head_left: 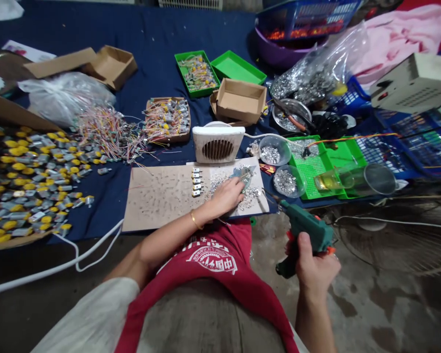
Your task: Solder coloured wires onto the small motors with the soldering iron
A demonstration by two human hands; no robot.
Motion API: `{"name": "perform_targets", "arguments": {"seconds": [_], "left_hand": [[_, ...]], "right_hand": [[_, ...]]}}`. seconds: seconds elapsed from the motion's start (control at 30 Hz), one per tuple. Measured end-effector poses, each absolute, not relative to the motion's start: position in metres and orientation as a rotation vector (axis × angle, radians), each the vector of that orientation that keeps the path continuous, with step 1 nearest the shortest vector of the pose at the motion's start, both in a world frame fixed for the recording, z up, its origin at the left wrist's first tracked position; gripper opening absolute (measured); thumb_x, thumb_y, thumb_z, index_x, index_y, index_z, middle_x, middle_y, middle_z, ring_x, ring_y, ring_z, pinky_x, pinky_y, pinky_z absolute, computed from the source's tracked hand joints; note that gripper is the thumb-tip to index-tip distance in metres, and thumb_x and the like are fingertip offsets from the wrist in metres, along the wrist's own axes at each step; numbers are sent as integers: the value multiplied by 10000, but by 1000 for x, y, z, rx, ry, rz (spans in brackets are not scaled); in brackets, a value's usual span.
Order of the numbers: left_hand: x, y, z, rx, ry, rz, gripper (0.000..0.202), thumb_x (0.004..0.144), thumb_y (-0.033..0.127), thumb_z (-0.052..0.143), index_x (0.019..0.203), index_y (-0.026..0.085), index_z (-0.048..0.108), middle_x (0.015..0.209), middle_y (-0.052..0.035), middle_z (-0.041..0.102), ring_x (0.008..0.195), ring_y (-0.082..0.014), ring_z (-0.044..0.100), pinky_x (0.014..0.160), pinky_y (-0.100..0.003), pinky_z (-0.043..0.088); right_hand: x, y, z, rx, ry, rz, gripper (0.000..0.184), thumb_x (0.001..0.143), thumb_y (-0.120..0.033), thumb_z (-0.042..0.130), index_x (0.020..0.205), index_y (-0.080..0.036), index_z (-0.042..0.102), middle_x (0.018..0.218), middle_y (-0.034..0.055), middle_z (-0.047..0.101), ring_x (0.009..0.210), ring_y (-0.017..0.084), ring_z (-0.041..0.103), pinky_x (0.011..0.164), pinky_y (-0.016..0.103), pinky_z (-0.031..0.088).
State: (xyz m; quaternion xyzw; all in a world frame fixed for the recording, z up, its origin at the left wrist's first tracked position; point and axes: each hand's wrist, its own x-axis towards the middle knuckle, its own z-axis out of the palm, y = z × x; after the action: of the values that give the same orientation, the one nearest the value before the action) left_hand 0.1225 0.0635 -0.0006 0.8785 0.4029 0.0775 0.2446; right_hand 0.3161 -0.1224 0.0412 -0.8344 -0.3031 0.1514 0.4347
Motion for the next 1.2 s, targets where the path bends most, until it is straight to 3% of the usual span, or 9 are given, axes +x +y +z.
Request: {"name": "perform_targets", "arguments": {"seconds": [0.17,0.4,0.63,0.83,1.07,1.2], "left_hand": [[126,80,-10,2267,1076,227,210,1018,232,505,978,156,697,1001,-80,674,969,-211,622,910,-337,506],[72,46,-11,2184,1284,212,171,1003,231,543,987,146,691,989,-87,676,936,-208,624,897,-341,505],[35,9,-16,2214,1258,508,165,1023,218,505,941,156,635,934,-66,643,902,-192,589,861,-330,502],[21,-4,-15,2357,1144,437,199,1037,231,474,986,155,650,1049,-100,633,1011,-230,562,917,-373,483],[31,5,-12,2580,924,209,217,1029,179,465,1008,182,680,1135,-103,625,1053,-241,524,977,-413,432],[32,12,-15,2668,777,136,215,1000,112,477,957,183,675,1158,-95,648,1079,-234,531,1038,-437,404]], "right_hand": [[318,-128,43,-2002,-635,321,470,802,-607,752,757,-142,703,514,84,657,378,239,624,398,335,539],[318,-110,37,-2009,-770,450,505,799,-658,717,724,-159,687,513,85,643,424,258,640,445,361,540],[306,-101,34,-2021,-925,513,515,797,-686,691,695,-181,678,539,84,648,449,253,639,507,371,542],[298,-106,25,-1989,-982,592,495,874,-655,623,745,-182,691,518,62,627,439,239,624,467,356,514],[293,-111,27,-1998,-966,550,500,861,-653,634,800,-163,711,579,80,666,495,255,655,516,373,544],[294,-115,28,-1996,-904,577,499,833,-671,656,732,-183,678,551,72,648,457,240,634,485,361,533]]}}
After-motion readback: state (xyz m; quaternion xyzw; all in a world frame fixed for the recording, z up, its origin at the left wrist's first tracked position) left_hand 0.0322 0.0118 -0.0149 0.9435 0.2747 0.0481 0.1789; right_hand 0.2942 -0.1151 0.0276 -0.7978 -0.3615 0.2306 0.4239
